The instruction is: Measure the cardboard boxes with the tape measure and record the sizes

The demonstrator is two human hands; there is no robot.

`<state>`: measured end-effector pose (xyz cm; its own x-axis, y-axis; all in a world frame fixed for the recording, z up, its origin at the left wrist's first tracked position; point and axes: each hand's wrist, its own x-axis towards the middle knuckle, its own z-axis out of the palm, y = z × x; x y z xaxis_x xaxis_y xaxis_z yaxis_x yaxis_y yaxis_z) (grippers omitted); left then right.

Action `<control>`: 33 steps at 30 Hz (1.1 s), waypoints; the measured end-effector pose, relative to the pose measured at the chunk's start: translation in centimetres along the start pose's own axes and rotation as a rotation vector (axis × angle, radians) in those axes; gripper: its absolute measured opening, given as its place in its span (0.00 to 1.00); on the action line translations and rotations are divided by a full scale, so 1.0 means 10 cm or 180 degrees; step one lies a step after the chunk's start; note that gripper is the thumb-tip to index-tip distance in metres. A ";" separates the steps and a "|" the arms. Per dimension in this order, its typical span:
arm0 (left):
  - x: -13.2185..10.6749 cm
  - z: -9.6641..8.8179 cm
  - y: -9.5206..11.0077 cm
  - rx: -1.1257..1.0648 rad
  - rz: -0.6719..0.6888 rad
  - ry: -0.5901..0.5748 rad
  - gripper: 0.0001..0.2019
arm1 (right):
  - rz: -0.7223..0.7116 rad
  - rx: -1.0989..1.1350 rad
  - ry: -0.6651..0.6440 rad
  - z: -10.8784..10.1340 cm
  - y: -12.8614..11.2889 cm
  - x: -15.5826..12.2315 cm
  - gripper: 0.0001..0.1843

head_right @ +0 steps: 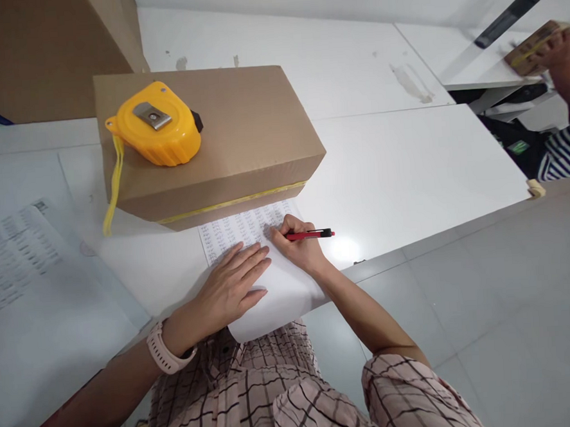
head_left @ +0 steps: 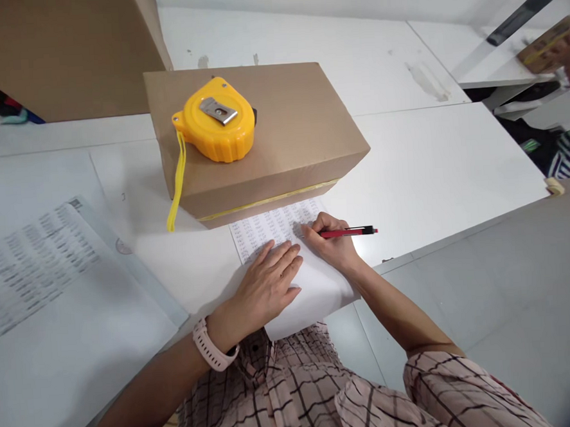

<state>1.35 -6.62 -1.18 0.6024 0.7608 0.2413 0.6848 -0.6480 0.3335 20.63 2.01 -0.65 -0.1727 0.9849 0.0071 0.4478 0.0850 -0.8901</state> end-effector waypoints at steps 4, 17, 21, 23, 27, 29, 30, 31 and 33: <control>0.00 0.00 0.00 0.0061 0.0017 0.0024 0.21 | 0.0063 0.0015 0.0071 0.00 0.00 0.00 0.20; 0.00 -0.01 0.00 0.0035 0.0013 -0.0005 0.21 | 0.0020 0.0030 0.0042 -0.01 0.01 0.01 0.20; 0.01 -0.02 0.00 -0.0019 -0.0017 -0.0054 0.21 | -0.0015 0.0052 0.0122 -0.01 -0.01 0.01 0.20; 0.01 -0.02 0.00 -0.0018 -0.0023 -0.0066 0.20 | -0.0034 0.0018 0.0126 -0.01 -0.02 0.01 0.20; 0.01 -0.03 0.00 -0.0050 -0.0005 -0.0069 0.21 | -0.0002 0.0075 0.0064 -0.01 -0.01 0.01 0.19; 0.01 -0.03 0.00 -0.0085 -0.0002 -0.0071 0.22 | 0.0011 0.0103 0.0082 -0.01 -0.01 0.01 0.19; 0.01 -0.03 0.00 -0.0099 -0.0002 -0.0071 0.22 | 0.0007 0.0097 0.0107 -0.01 0.00 0.01 0.19; 0.01 -0.03 -0.01 -0.0108 -0.0002 -0.0068 0.22 | -0.0001 0.0083 0.0138 -0.01 0.00 0.01 0.20; 0.01 -0.02 -0.01 -0.0106 0.0001 -0.0066 0.22 | -0.0009 0.0044 0.0188 -0.01 0.00 0.02 0.20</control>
<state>1.24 -6.51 -0.97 0.6113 0.7595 0.2225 0.6708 -0.6465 0.3635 20.70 2.19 -0.64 -0.1216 0.9919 0.0362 0.4352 0.0860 -0.8962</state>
